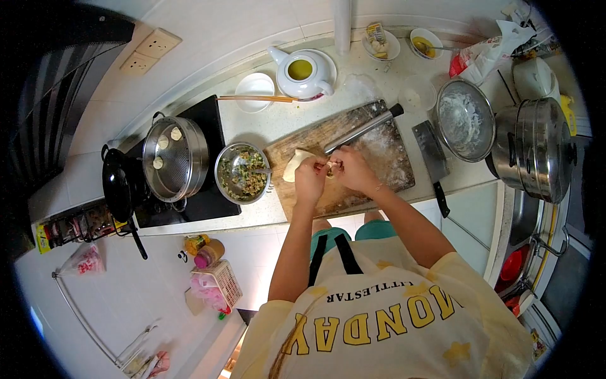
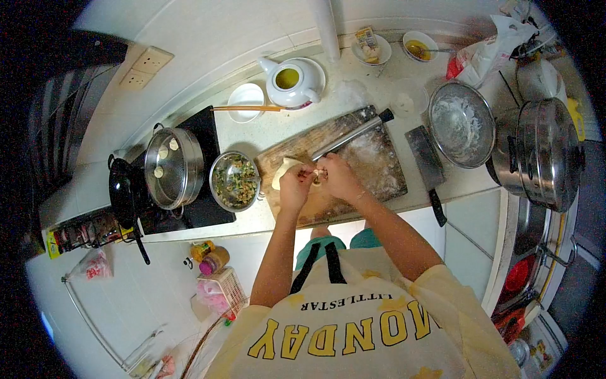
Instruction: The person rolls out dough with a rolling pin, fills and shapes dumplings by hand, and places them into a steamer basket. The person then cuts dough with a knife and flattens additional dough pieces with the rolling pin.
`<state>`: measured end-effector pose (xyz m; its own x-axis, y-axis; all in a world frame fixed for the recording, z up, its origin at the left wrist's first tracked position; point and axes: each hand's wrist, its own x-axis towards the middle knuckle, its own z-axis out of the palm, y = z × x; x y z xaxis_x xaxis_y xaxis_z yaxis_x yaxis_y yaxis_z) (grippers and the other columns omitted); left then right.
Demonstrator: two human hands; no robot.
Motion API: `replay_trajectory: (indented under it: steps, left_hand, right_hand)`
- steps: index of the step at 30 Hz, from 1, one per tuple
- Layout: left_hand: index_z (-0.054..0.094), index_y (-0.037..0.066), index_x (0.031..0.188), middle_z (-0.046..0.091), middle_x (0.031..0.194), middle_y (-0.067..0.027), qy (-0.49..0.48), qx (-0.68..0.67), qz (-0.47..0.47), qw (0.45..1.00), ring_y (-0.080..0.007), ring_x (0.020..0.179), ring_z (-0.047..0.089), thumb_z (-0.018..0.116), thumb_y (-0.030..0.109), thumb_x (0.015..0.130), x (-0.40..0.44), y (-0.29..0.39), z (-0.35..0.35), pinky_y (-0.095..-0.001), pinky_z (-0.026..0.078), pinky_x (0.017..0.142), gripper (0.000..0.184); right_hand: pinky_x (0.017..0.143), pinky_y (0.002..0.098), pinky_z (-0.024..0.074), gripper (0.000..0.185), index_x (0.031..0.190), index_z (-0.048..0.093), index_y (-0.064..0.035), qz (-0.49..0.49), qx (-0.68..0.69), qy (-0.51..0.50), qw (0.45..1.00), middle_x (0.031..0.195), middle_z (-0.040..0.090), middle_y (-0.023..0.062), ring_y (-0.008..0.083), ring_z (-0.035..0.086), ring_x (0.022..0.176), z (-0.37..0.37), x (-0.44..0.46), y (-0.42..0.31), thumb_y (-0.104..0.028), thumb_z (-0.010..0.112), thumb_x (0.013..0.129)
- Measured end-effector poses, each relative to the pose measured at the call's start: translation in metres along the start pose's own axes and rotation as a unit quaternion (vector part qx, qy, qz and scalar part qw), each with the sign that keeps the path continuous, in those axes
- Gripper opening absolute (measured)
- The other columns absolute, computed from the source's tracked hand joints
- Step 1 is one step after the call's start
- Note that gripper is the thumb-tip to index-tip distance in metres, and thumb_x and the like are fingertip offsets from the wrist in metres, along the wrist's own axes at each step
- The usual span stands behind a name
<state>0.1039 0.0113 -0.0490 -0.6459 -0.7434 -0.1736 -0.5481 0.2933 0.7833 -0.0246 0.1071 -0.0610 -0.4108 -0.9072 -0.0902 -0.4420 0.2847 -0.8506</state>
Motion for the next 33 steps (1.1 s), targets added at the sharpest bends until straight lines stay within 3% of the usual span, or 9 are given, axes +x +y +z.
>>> replay_trajectory:
  steps: [8,10,13,16,19,22,25,28,33]
  left_hand:
    - [0.071,0.0,0.097,0.073,0.085,-0.0125,-0.03,-0.063,-0.05,0.996,-0.0197,0.075,0.071,0.073,0.006,0.081,-0.004,0.002,-0.007,-0.0302,0.055,0.07,0.018]
    - [0.072,0.0,0.098,0.073,0.086,-0.0132,-0.014,-0.074,-0.056,0.996,-0.0199,0.075,0.071,0.071,0.006,0.082,-0.007,0.001,-0.003,-0.0309,0.056,0.07,0.018]
    - [0.071,0.0,0.099,0.073,0.086,-0.0144,0.048,0.037,-0.091,0.994,-0.0209,0.074,0.071,0.067,0.009,0.084,-0.019,0.013,0.002,-0.0331,0.055,0.069,0.017]
    - [0.071,-0.001,0.096,0.07,0.084,-0.0202,0.047,0.029,-0.137,0.989,-0.0327,0.075,0.069,0.069,0.006,0.082,-0.025,0.002,0.014,-0.0389,0.054,0.068,0.017]
    - [0.072,0.0,0.096,0.071,0.08,-0.0178,0.094,0.022,-0.042,0.994,-0.0265,0.073,0.071,0.069,0.014,0.084,-0.025,-0.01,0.015,-0.0361,0.054,0.068,0.019]
    - [0.072,0.0,0.093,0.07,0.078,-0.0175,0.044,0.072,0.005,0.996,-0.029,0.071,0.07,0.071,0.014,0.082,-0.016,-0.009,0.008,-0.0367,0.054,0.066,0.018]
    - [0.073,0.001,0.09,0.07,0.079,-0.0174,0.021,0.058,-0.045,0.997,-0.0306,0.072,0.07,0.071,0.013,0.082,-0.012,0.003,-0.001,-0.0379,0.054,0.066,0.014]
    - [0.072,0.004,0.09,0.07,0.081,-0.0167,-0.005,0.049,-0.168,0.985,-0.0321,0.074,0.069,0.071,0.012,0.081,-0.015,0.007,-0.002,-0.0392,0.054,0.068,0.012]
    - [0.068,0.005,0.092,0.069,0.082,-0.0151,0.04,0.193,0.048,0.979,-0.0315,0.073,0.069,0.069,0.012,0.083,-0.024,-0.001,0.005,-0.0399,0.054,0.067,0.011]
  right_hand:
    - [0.076,0.0515,0.0471,0.015,0.079,0.058,0.0012,0.012,-0.021,-0.01,1.0,0.085,0.057,0.0217,0.0423,0.058,0.088,-0.004,0.001,-0.011,-0.01,0.067,0.075]
    - [0.073,0.0515,0.047,0.015,0.077,0.057,0.0014,0.015,-0.009,0.031,0.999,0.084,0.057,0.0218,0.0426,0.058,0.084,0.002,-0.001,-0.013,-0.01,0.066,0.076]
    - [0.071,0.0504,0.0476,0.016,0.077,0.057,0.0018,0.049,-0.003,0.079,0.996,0.083,0.057,0.0226,0.0428,0.058,0.081,0.02,-0.004,-0.006,-0.011,0.066,0.076]
    - [0.07,0.0489,0.0484,0.019,0.08,0.057,0.0021,0.091,0.008,0.081,0.993,0.081,0.059,0.0231,0.0424,0.06,0.079,0.024,-0.007,-0.002,-0.012,0.069,0.074]
    - [0.065,0.0419,0.0491,0.019,0.081,0.058,0.0022,0.099,0.012,0.082,0.992,0.076,0.061,0.0197,0.0355,0.062,0.071,0.018,-0.011,-0.006,-0.011,0.071,0.075]
    - [0.062,0.0378,0.0493,0.019,0.083,0.058,0.002,0.096,0.025,0.087,0.991,0.073,0.062,0.0173,0.031,0.062,0.065,0.013,-0.014,-0.009,-0.01,0.071,0.078]
    - [0.061,0.0377,0.049,0.017,0.084,0.058,0.0016,0.073,0.034,0.097,0.992,0.071,0.061,0.0168,0.0306,0.062,0.063,0.019,-0.01,0.0,-0.01,0.07,0.081]
    - [0.061,0.0391,0.0485,0.014,0.084,0.058,0.0011,0.057,0.037,0.103,0.992,0.071,0.06,0.0172,0.0315,0.061,0.063,0.021,-0.01,0.001,-0.008,0.068,0.082]
    - [0.068,0.0446,0.0478,0.011,0.087,0.059,0.0004,0.033,-0.007,0.071,0.997,0.078,0.059,0.0197,0.0371,0.059,0.073,0.016,-0.007,-0.008,-0.007,0.065,0.081]
